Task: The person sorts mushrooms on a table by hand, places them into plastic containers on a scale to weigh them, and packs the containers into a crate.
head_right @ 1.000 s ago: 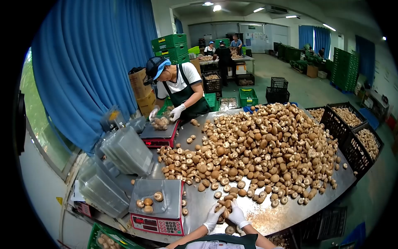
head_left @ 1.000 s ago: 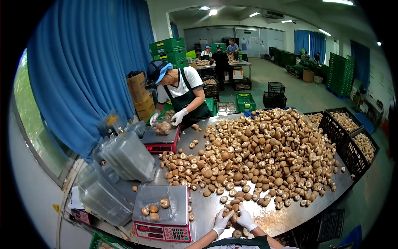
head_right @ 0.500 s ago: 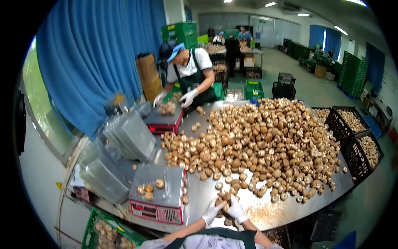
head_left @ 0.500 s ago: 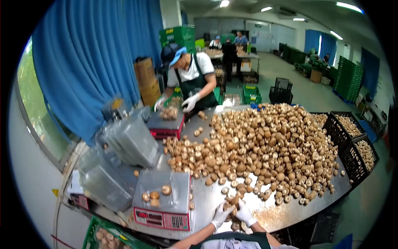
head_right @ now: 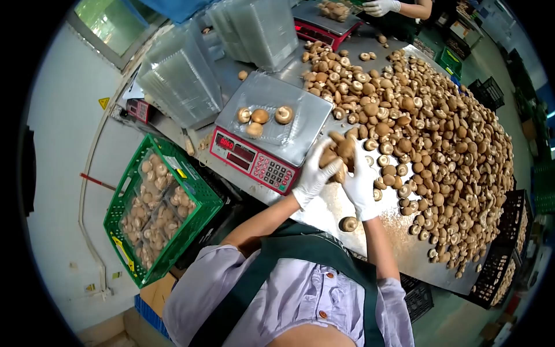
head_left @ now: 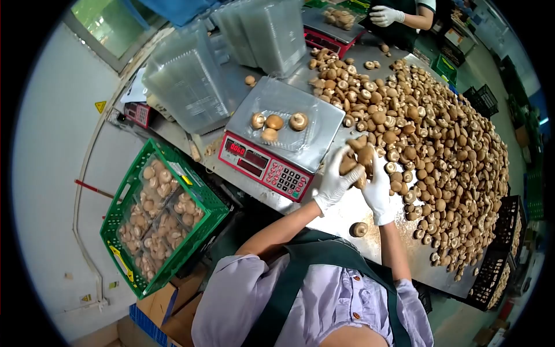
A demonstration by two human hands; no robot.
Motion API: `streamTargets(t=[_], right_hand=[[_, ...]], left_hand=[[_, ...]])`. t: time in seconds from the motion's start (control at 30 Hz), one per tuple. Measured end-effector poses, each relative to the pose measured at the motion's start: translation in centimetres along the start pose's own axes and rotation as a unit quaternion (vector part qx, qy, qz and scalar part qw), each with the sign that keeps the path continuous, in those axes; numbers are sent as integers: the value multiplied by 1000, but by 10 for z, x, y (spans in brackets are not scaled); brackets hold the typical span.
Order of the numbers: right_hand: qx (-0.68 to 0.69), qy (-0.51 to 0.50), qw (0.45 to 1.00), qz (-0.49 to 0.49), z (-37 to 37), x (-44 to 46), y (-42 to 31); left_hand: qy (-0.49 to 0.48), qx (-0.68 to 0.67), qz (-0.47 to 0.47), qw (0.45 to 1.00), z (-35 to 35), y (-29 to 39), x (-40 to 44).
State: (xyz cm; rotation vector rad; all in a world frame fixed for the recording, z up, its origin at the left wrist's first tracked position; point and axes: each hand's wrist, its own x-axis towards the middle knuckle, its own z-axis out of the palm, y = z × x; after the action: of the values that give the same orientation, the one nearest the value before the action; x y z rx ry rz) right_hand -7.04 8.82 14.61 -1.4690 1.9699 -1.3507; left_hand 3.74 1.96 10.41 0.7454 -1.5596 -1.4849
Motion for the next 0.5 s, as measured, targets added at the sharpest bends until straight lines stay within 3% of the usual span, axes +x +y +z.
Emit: streamTargets(t=[0.13,0.17,0.23,0.3,0.37,0.4,0.43,0.5], right_hand=[[-5,-43,992,-117,33,50,-57],[50,-78,993,-76,40,60,-71],[22,-85,990,-106,59,84,-84],[64,-153,984,-70,78,106,-82],[-111,-151,972,-140,100,124,-55],[-191,-188,957,-112,103,129,-52],[-193,-189,956,-111,104,131,-51],[-229,-210,942,-125,105,129,-50]], left_hand=[[82,43,71,993,-62,54,24],[102,59,84,990,-77,57,32],[103,99,76,987,-106,74,49],[115,295,89,944,-136,65,69],[139,435,28,889,-148,70,84],[113,507,17,854,-156,63,92],[87,574,9,814,-165,56,100],[29,608,-16,793,-177,46,106]])
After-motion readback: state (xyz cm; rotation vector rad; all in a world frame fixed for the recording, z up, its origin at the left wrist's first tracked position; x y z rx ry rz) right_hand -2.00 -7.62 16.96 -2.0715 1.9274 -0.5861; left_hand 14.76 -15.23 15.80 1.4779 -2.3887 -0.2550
